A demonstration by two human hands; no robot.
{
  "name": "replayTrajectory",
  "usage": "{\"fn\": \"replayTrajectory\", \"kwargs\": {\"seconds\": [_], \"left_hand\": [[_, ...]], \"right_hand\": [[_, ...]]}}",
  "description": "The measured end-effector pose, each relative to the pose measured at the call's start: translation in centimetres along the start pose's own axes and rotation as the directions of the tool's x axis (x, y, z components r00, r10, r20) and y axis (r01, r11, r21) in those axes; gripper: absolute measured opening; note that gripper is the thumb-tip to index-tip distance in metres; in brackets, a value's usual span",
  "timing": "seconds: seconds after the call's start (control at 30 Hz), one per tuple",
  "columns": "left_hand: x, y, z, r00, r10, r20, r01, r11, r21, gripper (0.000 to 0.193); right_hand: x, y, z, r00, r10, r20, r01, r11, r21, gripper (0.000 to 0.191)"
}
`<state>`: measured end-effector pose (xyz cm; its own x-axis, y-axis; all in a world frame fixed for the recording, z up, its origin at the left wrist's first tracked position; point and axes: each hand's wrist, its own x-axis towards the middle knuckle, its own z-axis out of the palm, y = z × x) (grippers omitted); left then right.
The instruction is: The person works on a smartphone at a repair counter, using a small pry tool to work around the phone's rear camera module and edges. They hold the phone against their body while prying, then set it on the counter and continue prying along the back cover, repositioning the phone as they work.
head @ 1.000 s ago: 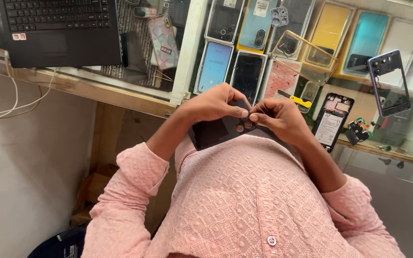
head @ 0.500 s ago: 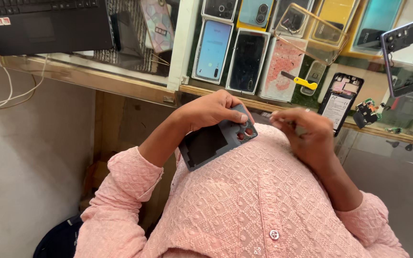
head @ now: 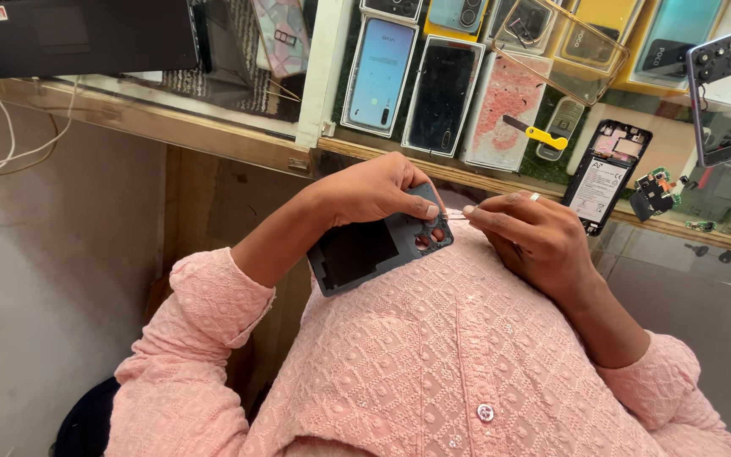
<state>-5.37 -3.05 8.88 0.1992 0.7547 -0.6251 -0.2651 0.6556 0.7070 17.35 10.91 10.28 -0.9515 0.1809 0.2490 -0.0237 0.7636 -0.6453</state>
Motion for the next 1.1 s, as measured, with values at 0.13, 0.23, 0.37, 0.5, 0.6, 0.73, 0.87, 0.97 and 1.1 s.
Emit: {"fn": "replayTrajectory", "kwargs": {"seconds": [0.13,0.23,0.37,0.5,0.6,0.73,0.87,0.97,1.1], "left_hand": [[-0.1,0.3,0.2,1.0,0.005,-0.02,-0.004,1.0,0.031,0.016],[-0.1,0.6,0.3,0.999,0.001,-0.047,0.003,0.997,0.078,0.016],[0.0,1.0,0.3,0.997,0.017,-0.071,-0.006,0.989,0.148,0.016],[-0.1,1.2,0.3,0.996,0.013,-0.089,0.004,0.982,0.187,0.016],[-0.2,1.4,0.3,0.997,0.02,-0.078,-0.007,0.987,0.162,0.017],[-0.1,1.6,0.3,0.995,0.02,-0.1,0.003,0.975,0.224,0.017],[0.1,1.6,0.2,0.996,0.039,-0.083,-0.02,0.975,0.22,0.018],[0.2,1.5,0.2,0.997,0.044,-0.069,-0.029,0.977,0.211,0.017],[0.2,1.5,0.1,0.997,0.042,-0.067,-0.026,0.974,0.224,0.018]], "right_hand": [[0.1,-0.1,-0.3,1.0,-0.013,0.017,0.014,0.999,-0.039,0.027],[0.3,-0.2,-0.6,0.998,-0.046,0.035,0.049,0.996,-0.077,0.031],[0.5,-0.3,-1.0,0.997,-0.078,0.022,0.08,0.988,-0.133,0.033],[0.6,-0.3,-1.1,0.995,-0.08,0.059,0.088,0.985,-0.147,0.035],[0.6,-0.2,-1.0,0.996,-0.076,0.034,0.081,0.982,-0.171,0.035],[0.7,0.0,-1.1,0.994,-0.102,0.03,0.106,0.983,-0.15,0.035],[0.7,0.1,-1.3,0.993,-0.118,0.013,0.119,0.978,-0.171,0.033],[0.7,0.1,-1.3,0.994,-0.105,0.029,0.108,0.979,-0.173,0.033],[0.7,0.1,-1.3,0.996,-0.081,0.047,0.087,0.983,-0.159,0.034]]}}
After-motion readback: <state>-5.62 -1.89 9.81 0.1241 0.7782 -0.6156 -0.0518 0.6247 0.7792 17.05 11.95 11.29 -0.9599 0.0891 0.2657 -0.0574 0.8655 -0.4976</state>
